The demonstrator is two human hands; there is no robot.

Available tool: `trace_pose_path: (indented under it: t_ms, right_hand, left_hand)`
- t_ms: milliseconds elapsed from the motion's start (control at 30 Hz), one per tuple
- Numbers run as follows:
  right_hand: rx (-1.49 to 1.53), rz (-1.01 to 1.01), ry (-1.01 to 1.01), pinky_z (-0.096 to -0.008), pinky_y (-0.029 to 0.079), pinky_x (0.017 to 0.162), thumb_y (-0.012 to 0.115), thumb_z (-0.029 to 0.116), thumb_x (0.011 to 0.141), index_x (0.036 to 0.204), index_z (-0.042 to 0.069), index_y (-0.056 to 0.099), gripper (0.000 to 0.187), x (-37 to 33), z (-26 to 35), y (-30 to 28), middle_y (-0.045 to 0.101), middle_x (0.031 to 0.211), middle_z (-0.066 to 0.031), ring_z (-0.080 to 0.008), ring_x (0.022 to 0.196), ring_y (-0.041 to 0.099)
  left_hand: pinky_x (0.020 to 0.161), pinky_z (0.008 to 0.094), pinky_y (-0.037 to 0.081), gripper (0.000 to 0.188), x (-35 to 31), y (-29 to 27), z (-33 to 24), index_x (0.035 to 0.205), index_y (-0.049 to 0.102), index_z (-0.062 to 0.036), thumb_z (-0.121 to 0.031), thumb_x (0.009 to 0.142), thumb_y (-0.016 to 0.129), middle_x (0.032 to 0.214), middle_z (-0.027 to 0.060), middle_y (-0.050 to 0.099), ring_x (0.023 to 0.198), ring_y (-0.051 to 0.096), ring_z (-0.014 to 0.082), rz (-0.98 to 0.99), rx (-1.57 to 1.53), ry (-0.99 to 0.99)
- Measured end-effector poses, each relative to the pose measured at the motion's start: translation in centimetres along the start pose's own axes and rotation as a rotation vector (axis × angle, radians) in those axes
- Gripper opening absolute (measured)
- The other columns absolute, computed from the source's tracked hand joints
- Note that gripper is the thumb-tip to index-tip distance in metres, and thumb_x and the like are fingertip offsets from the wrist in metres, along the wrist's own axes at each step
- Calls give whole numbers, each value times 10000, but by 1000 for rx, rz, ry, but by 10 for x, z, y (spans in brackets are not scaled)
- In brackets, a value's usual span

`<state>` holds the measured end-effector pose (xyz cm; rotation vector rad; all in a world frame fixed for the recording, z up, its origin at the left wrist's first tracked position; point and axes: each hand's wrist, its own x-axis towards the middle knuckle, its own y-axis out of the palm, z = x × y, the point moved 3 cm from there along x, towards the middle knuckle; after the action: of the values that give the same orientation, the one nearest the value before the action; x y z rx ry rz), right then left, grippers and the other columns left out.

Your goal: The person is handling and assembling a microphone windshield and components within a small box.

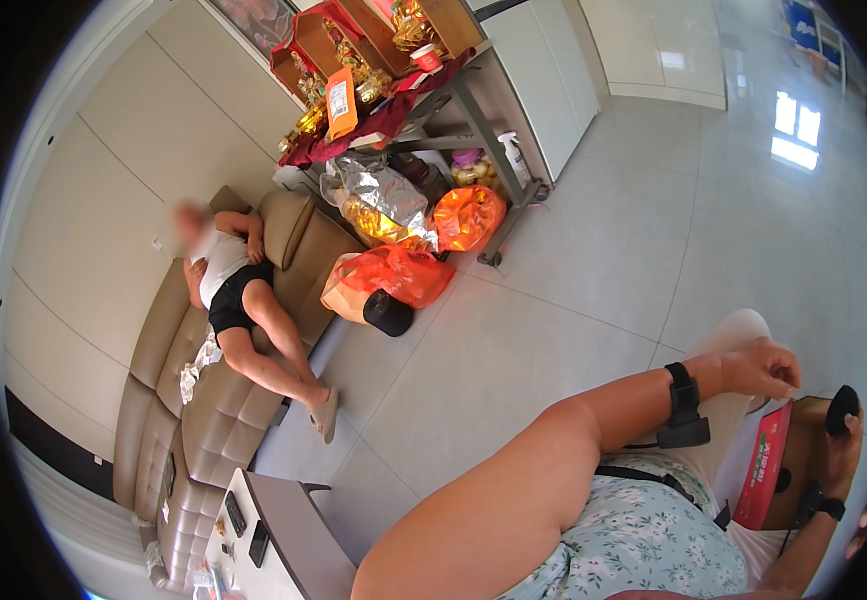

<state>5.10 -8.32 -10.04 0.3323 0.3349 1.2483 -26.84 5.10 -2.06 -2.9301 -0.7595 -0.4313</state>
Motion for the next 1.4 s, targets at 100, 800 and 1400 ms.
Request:
trace_pose_path:
  t_ms: [100,800,1400]
  right_hand:
    - [-3,-5,3,-325,430,987,619,264,860,1405,73,455,601,0,-2,-5,547,1308,-62,-169,1167,544]
    - [-45,-28,43,-323,426,981,645,305,820,1402,95,460,646,6,-7,-15,556,1294,-50,-160,1171,534]
    - [-49,-20,10,-341,449,973,623,266,841,1429,68,404,658,6,-13,-15,528,1295,-80,-194,1161,545]
  left_hand:
    - [707,248,510,160,1,0,-1,920,696,-12,-102,797,742,866,39,643,789,617,104,4,11,12]
    - [712,247,511,159,1,-2,3,922,702,-16,-103,795,740,869,44,650,793,620,106,-3,39,8]
    - [702,252,503,149,-2,1,-8,914,698,-22,-112,801,737,863,39,638,787,612,108,-6,27,-9]
